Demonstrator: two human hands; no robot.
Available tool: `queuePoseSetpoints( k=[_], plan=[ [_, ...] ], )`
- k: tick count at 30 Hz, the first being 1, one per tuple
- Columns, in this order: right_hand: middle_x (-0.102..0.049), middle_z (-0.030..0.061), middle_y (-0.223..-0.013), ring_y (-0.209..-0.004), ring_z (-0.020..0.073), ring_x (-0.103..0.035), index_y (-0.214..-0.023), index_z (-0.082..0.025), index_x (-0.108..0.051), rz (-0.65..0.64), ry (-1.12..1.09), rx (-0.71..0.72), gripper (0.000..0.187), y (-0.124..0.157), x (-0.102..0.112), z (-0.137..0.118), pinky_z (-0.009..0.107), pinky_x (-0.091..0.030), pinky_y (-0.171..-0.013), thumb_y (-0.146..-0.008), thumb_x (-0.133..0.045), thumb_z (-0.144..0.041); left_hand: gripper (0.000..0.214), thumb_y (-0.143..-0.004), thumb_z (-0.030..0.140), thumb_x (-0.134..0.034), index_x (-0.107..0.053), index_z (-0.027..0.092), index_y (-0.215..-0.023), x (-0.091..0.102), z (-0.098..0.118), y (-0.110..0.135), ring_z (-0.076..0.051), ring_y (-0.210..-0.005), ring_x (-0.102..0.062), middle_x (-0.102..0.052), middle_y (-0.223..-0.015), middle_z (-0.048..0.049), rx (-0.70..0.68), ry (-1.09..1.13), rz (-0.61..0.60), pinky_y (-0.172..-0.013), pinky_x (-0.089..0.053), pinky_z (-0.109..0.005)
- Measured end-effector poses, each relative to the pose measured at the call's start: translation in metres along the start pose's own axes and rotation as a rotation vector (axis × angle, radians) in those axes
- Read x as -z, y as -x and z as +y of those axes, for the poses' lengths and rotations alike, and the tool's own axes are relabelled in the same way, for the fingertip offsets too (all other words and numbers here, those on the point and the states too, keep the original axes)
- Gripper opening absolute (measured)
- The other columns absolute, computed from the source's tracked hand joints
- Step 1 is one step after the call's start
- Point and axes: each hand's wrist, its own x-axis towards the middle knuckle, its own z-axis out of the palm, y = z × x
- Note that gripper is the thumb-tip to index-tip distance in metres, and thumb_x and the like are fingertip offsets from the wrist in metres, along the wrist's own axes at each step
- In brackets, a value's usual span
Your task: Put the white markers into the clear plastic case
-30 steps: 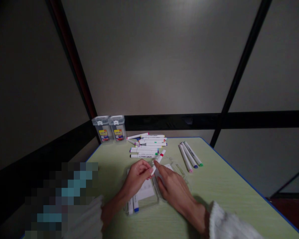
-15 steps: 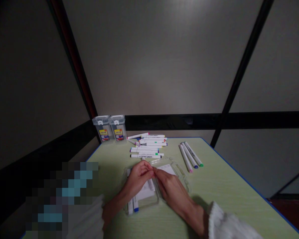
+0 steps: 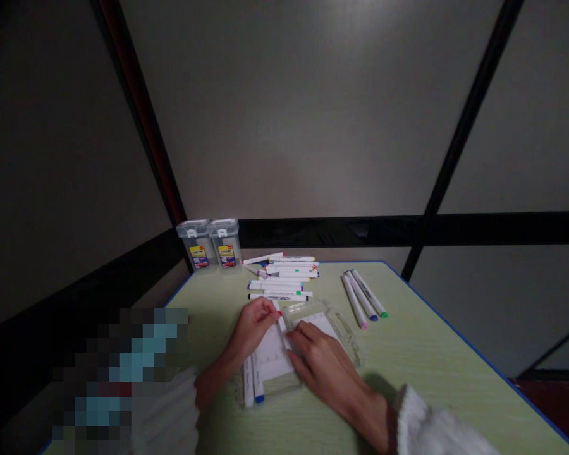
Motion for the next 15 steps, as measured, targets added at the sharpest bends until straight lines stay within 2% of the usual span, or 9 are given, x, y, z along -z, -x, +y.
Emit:
queuePoseSetpoints(
  k=[5, 9, 15],
  plan=[
    [-0.052, 0.0067, -0.091, -0.082, 0.0190, -0.052, -0.100, -0.018, -0.056, -0.066, 0.062, 0.010, 0.022, 0.001, 0.001, -0.005, 0.031, -0.043, -0.074, -0.082, -0.045, -0.024, 0.009, -0.064, 0.007, -0.049, -0.050, 0.016, -0.063, 0.010, -0.004, -0.007, -0.013, -0.071, -0.051, -0.055, -0.068, -0.0007, -0.013, -0.173, 0.045, -0.066, -0.040, -0.023],
    [-0.050, 0.0069, -0.091, -0.084, 0.0202, -0.050, -0.103, -0.018, -0.055, -0.095, 0.078, 0.016, 0.025, 0.001, 0.000, -0.006, 0.032, -0.042, -0.074, -0.080, -0.048, -0.025, 0.016, -0.061, 0.004, -0.049, -0.052, 0.017, -0.070, 0.011, -0.007, -0.006, -0.016, -0.083, -0.050, -0.055, -0.080, -0.0021, -0.120, -0.289, 0.060, -0.077, -0.039, -0.027],
    [-0.049, 0.0075, -0.093, -0.085, 0.0207, -0.049, -0.105, -0.018, -0.054, -0.108, 0.069, 0.023, 0.027, 0.001, 0.001, -0.008, 0.033, -0.041, -0.075, -0.080, -0.046, -0.022, 0.030, -0.063, 0.007, -0.052, -0.055, 0.017, -0.092, 0.010, -0.012, -0.002, -0.020, -0.102, -0.047, -0.056, -0.102, -0.0077, -0.175, -0.371, -0.037, -0.093, -0.033, -0.033]
  ],
)
